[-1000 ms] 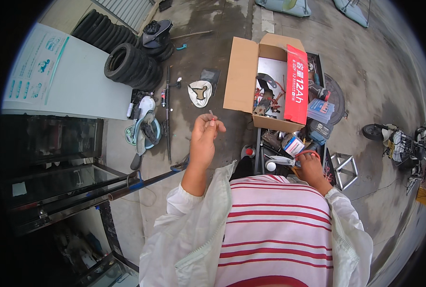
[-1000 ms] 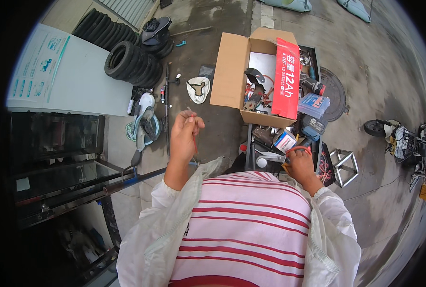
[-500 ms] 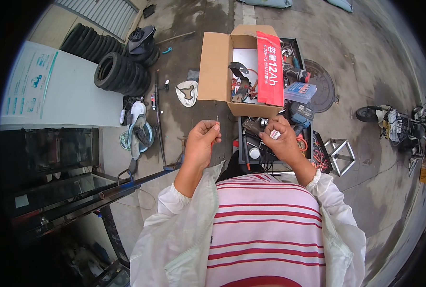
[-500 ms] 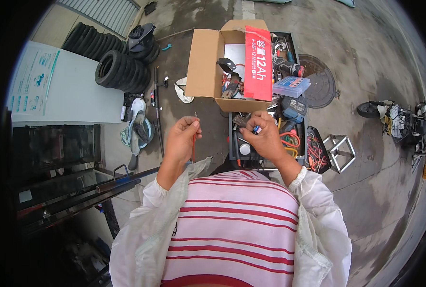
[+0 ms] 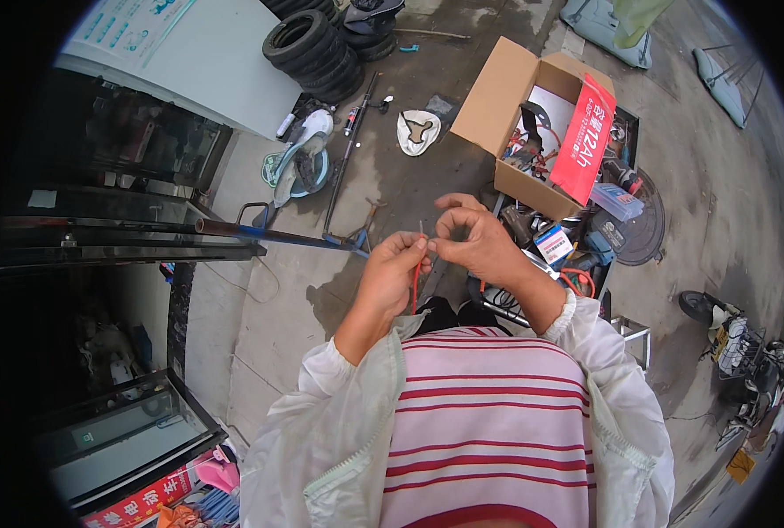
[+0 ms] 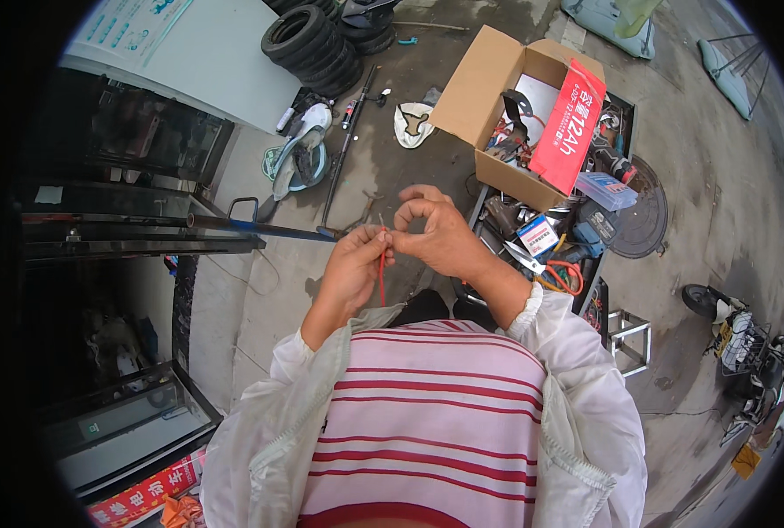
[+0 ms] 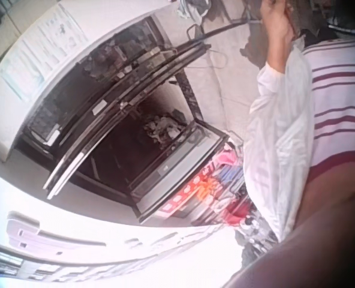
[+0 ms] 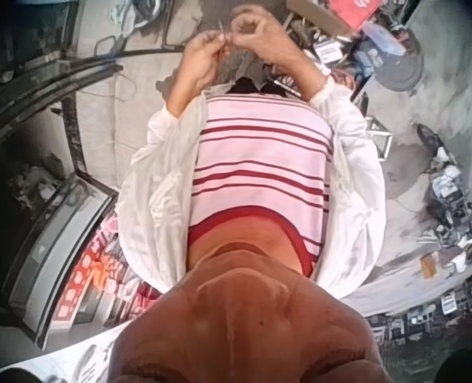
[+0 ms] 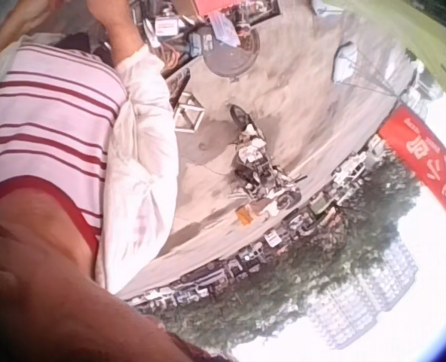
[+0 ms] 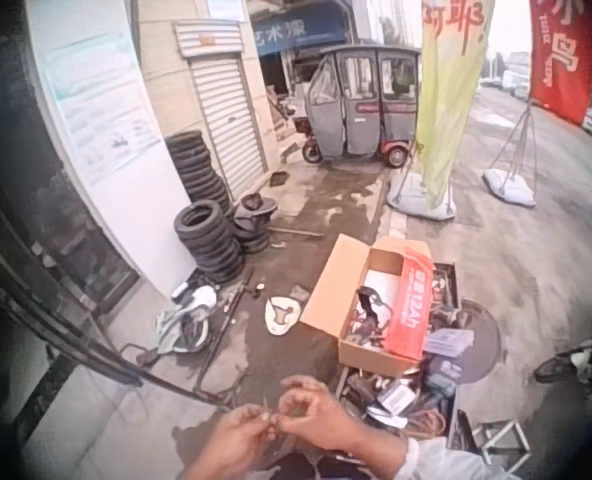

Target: The person sits on the floor and twists the ends of two red wires together. They then move to an outdoor area and use pliers to strip the insulation from the wire ends.

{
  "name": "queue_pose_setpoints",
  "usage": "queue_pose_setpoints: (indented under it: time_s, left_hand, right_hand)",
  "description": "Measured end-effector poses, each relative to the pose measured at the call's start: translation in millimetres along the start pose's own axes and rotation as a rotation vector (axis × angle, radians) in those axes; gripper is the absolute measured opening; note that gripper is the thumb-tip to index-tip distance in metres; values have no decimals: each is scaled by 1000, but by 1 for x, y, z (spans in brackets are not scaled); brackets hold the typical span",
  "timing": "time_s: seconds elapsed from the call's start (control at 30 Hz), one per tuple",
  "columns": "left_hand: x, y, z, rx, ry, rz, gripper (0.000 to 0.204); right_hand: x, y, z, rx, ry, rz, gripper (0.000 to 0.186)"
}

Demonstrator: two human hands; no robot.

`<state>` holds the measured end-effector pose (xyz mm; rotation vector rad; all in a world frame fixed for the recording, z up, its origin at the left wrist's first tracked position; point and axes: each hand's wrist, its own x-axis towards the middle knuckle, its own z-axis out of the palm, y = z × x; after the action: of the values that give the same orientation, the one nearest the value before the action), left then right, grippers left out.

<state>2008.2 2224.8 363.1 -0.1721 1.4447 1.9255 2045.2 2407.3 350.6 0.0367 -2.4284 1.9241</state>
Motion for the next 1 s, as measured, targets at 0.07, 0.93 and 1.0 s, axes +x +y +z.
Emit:
queue_pose_setpoints:
  time_s: [0.07,0.93,1.0]
  left_hand:
    - [-15,0,-6,3,47,26,10]
    - [-289,-42,-227,-207,163,311,15]
    - [-300,-39,-241,-222,152,332,14]
  right_hand:
    - [3,-9,13,1,181,-30,33]
    - [-92,-108,322,1013,-520,395,12]
    - [-85,-115,331,1016,-419,339,13]
